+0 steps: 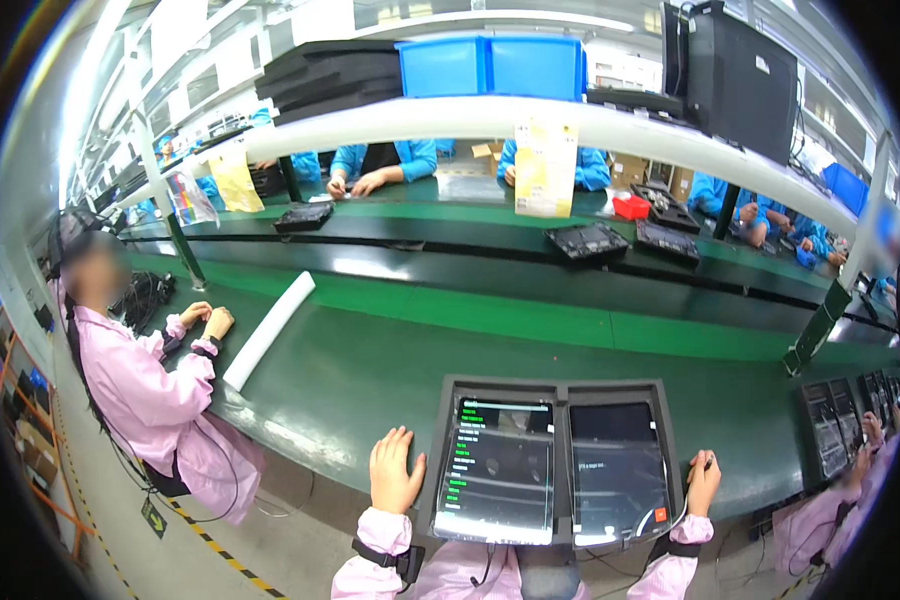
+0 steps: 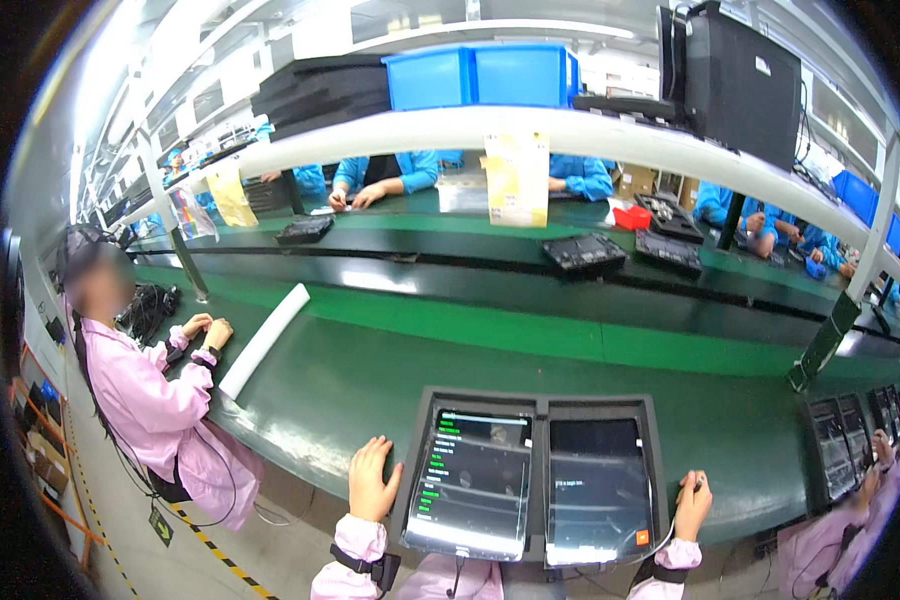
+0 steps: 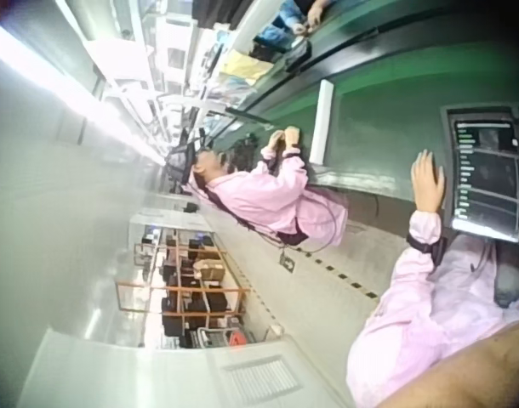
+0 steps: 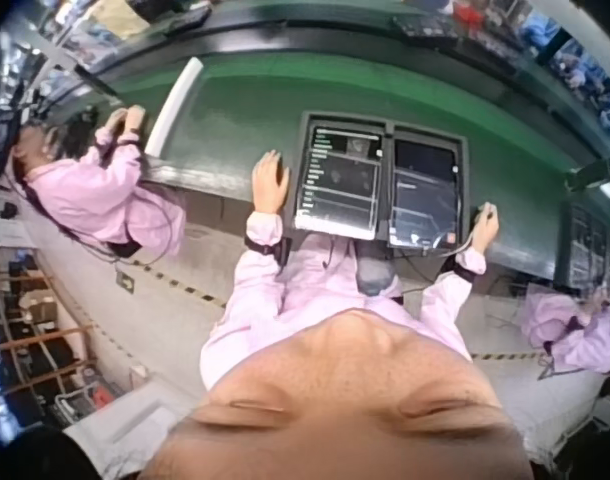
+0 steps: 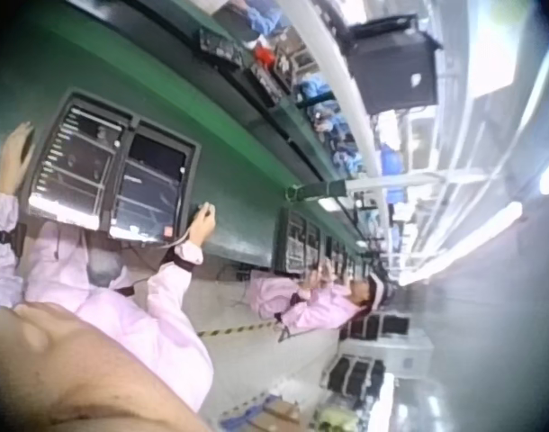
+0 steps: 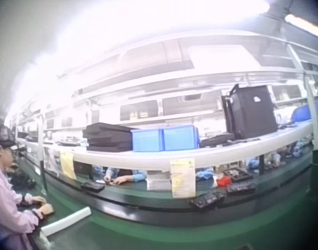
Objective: Connecting cables to multiple tablet screens and interacting with the touch interface for functional testing on a factory assembly line.
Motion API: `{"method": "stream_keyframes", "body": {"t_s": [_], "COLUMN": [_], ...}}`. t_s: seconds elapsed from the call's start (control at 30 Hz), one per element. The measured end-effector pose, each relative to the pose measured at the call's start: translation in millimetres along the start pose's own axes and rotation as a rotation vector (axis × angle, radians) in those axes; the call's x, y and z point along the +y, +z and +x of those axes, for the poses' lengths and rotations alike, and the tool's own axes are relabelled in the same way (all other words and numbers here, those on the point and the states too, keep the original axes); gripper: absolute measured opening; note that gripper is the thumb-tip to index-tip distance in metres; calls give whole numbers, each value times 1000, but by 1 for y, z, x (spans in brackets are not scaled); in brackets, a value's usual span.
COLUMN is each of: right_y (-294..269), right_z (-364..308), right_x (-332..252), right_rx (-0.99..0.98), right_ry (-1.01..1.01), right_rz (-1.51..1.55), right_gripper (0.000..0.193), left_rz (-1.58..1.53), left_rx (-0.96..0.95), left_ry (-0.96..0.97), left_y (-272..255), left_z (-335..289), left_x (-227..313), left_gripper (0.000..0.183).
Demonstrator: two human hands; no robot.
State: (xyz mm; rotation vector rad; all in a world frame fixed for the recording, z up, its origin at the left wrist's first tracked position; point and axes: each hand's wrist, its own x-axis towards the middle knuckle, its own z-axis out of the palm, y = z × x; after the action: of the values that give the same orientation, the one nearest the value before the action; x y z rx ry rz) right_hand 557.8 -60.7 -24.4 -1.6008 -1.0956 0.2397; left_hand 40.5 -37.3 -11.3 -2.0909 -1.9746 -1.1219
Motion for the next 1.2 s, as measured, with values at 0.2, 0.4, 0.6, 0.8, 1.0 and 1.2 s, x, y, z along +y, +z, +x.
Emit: {"method": "stream_keyframes", "body": {"t_s": [0.2,0.4,0.6,0.8,1.0,1.2], "right_y": [-14,-130,-99,-1,15,12], "right_z": [0,-59,-118,-154,-161,-170], "right_x": [-30,-108,-127,-122,-116,-125], "right_rx": [152,-155,-408,-412,-431,-383], "right_ry": [231,302,541,843,963,973], "right_rz": [624,1481,229,874,1279,1300], "right_gripper": [34,35,40,37,35,36], "left_rz": [-222,-244,-341,-147,-172,-302], "left_rx": [145,78,-322,-322,-268,-235], "left_ry": [-77,-240,-84,-17,-106,-153], "left_y": [-10,-75,-68,-57,-52,-37], "left_z": [7,-44,-91,-85,-86,-93], "left_x": [7,58,128,149,150,144], "left_gripper": [19,20,15,20,23,17]}}
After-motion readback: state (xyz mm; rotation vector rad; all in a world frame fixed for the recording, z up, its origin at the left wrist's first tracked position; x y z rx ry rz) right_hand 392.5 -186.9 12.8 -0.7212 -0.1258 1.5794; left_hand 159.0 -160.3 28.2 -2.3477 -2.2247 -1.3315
